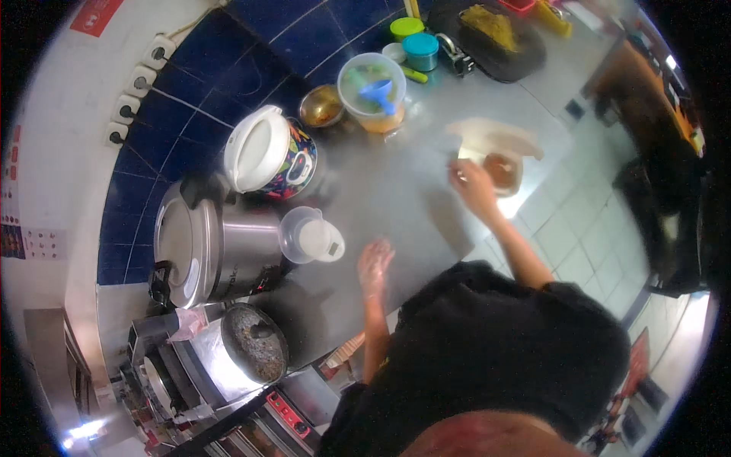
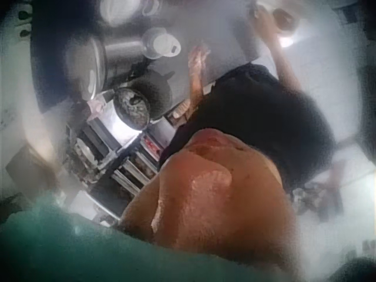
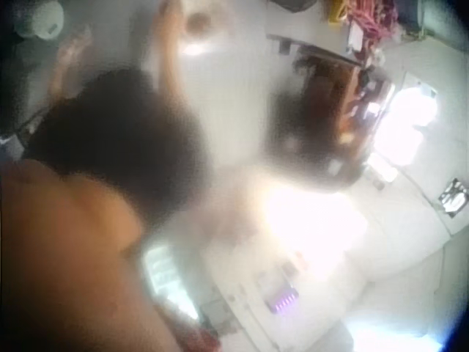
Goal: The person folds multiple white cardboard boxes by hand while sitting on the floor, then stands up and goes to a counter to place cooked food into a container and scoop rice into bowls.
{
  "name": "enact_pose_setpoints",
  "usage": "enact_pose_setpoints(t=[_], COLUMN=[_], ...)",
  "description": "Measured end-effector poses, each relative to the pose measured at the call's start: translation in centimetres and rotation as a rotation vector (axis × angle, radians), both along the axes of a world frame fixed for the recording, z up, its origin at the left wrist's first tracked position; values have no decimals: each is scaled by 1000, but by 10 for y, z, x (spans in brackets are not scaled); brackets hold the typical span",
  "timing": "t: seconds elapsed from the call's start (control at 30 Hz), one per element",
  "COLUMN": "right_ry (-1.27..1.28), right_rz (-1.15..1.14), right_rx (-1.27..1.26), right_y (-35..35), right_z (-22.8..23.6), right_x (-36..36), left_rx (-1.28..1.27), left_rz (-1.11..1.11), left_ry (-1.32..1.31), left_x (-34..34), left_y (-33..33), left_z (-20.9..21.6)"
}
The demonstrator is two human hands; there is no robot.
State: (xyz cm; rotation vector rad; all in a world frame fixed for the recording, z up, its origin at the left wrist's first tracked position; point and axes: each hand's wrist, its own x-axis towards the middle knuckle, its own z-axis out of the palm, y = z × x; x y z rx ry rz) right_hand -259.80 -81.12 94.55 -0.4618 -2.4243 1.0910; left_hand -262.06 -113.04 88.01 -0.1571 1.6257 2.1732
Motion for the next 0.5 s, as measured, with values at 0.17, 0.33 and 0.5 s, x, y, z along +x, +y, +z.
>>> enact_pose_setpoints(t=[0.17, 0.33, 0.5], right_ry=[6, -106, -14], right_rz=[76, 95, 160], right_rx=[217, 69, 534], right_y=[-39, -18, 32], right_z=[-66, -169, -243], right_x=[-133, -201, -243], left_rx=[-13, 34, 376], left_rz=[311, 714, 866], left_ry=[-58, -110, -24], left_x=[9, 47, 74], left_y=[-58, -90, -102], left_z=[-10, -20, -51])
